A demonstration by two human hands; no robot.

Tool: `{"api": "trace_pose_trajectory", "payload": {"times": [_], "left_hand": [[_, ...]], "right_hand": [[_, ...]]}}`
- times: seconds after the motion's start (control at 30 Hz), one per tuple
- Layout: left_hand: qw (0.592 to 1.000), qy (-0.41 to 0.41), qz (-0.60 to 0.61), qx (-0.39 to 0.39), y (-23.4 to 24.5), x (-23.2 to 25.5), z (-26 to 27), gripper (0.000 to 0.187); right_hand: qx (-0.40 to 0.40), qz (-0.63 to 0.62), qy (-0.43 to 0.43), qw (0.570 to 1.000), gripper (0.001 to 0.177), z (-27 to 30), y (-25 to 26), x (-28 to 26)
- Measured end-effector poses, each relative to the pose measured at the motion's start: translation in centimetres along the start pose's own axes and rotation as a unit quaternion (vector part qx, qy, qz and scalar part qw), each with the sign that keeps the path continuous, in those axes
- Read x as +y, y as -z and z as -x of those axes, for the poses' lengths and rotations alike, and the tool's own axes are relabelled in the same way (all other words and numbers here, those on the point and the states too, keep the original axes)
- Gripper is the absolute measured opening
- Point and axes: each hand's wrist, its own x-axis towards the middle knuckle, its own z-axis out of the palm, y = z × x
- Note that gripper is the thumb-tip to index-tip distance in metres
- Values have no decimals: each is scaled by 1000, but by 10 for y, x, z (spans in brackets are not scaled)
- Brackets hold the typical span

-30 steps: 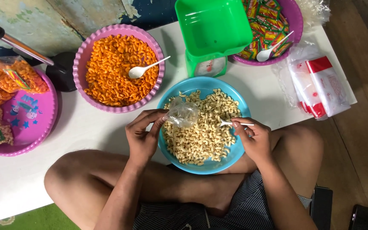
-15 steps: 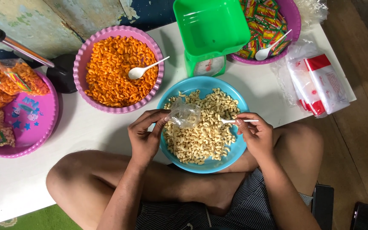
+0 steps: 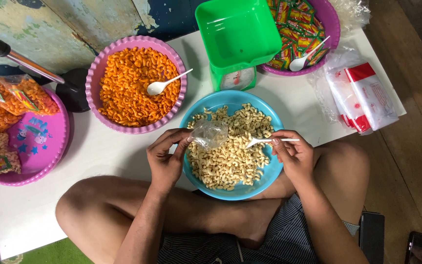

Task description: The person is manually packaging small puffed snacks into plastic bags using a spoon.

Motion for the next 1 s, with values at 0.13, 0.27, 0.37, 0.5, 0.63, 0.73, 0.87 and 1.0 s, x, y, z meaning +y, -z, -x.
{"api": "trace_pose_trajectory", "payload": {"times": [0.13, 0.27, 0.37, 0.5, 0.63, 0.73, 0.87, 1.0], "left_hand": [[1000, 0, -9, -4, 0, 2, 0, 11], [1000, 4, -7, -6, 0, 3, 0, 12], [1000, 4, -9, -6, 0, 3, -1, 12], [1000, 3, -4, -8, 0, 5, -1, 11], [1000, -2, -4, -8, 0, 5, -2, 12], [1000, -1, -1, -7, -1, 7, -1, 12], [1000, -1, -3, -9, -1, 9, -2, 11], [1000, -8, -7, -8, 0, 9, -2, 12]], "right_hand": [[-2, -11, 18, 1000, 16, 0, 0, 1], [4, -1, 24, 1000, 16, 2, -1, 2], [7, -9, 16, 1000, 16, 2, 0, 0], [-2, -55, -16, 998, 16, 0, 0, -3], [-2, -55, -25, 998, 15, 0, 4, -3], [-2, -42, -31, 999, 14, 0, 5, -6], [-4, -64, -34, 997, 14, 0, 7, -1], [-1, -68, -26, 997, 13, -1, 10, 4]]}}
